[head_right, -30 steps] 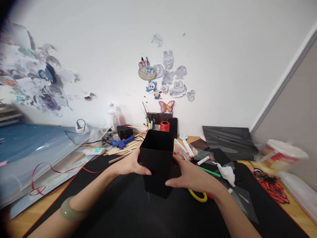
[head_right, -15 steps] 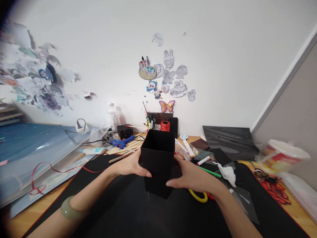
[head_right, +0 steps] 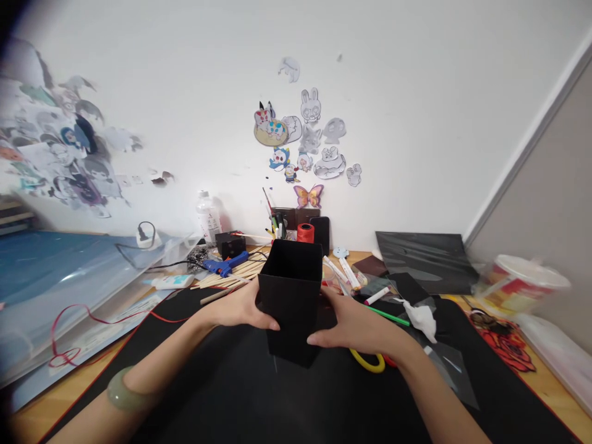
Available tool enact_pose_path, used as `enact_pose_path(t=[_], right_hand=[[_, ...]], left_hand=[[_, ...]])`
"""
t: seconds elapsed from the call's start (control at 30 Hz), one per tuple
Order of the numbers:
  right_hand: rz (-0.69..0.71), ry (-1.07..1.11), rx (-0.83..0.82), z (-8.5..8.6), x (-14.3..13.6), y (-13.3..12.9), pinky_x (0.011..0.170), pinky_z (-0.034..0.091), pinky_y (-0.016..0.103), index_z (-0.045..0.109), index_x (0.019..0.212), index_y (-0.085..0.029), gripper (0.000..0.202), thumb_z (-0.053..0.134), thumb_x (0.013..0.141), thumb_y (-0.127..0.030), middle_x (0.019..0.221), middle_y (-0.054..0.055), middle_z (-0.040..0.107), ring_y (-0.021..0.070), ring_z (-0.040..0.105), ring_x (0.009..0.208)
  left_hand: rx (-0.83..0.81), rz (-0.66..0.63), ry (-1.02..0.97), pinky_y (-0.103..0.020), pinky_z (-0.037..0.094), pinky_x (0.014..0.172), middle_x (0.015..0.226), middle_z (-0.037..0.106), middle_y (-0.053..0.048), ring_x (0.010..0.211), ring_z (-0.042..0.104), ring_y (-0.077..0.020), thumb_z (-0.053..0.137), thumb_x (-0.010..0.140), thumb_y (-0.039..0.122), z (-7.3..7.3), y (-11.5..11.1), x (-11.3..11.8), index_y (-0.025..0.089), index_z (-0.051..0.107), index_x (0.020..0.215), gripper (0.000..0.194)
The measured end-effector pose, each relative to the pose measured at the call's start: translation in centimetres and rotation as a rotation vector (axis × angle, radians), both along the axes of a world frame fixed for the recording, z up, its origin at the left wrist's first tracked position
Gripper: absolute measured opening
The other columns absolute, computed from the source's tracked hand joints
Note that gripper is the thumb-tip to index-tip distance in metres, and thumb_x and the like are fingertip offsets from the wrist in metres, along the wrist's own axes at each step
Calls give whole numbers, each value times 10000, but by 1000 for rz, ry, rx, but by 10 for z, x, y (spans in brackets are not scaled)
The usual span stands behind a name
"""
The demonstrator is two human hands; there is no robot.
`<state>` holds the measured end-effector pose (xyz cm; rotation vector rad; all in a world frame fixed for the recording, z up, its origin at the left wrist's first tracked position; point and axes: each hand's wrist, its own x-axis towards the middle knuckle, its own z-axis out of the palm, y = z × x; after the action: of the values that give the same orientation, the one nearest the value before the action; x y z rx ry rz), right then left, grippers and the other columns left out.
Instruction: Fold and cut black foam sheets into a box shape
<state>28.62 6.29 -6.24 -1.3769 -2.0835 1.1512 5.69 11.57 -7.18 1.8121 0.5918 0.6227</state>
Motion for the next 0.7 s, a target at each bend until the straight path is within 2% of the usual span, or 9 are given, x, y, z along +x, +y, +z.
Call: enact_pose_path(t=[0.1,0.23,0.33,0.43,0.57,0.7], right_hand=[[-15,-23,7,0,0,-1,890,439,407,455,1238,-210,608,668,682,-333,1134,63,593,252,556,1037],[-23,-44,2,1,1,0,877,443,408,481,1197,-199,569,666,678,-337,1099,64,598,257,560,1016],[-12,-32,4,0,2,1,902,428,398,478,1195,-196,575,673,673,-337,1147,69,581,253,541,1056],[-11,8,12,1,1,1,934,407,382,465,1213,-195,607,687,661,-317,1180,65,571,245,521,1094],[3,22,-11,2,1,0,925,418,393,457,1231,-198,610,674,672,-309,1113,54,610,240,551,1057],[-8,-12,50,3,15,3,952,401,433,430,1266,-220,694,703,639,-340,1203,73,564,269,510,1124]], left_hand=[[15,-14,26,-416,353,981,1324,411,-133,1199,422,-297,783,557,265,-3,1,0,182,186,1354,1000],[32,-35,71,-416,371,962,1226,499,-118,1149,470,-286,781,564,268,-9,4,-2,163,254,1306,916],[38,-46,111,-420,371,962,1220,505,-128,1140,474,-285,788,552,272,-12,6,-3,143,276,1283,901],[40,-65,141,-405,394,946,1213,519,-133,1117,498,-271,777,566,268,-12,5,-3,124,302,1261,853],[53,-70,161,-395,429,912,1171,555,-113,1081,530,-256,745,605,259,-10,4,-1,128,330,1243,772],[74,-22,141,-392,423,914,1190,534,-121,1091,515,-264,740,607,284,-9,4,-1,139,286,1275,821]])
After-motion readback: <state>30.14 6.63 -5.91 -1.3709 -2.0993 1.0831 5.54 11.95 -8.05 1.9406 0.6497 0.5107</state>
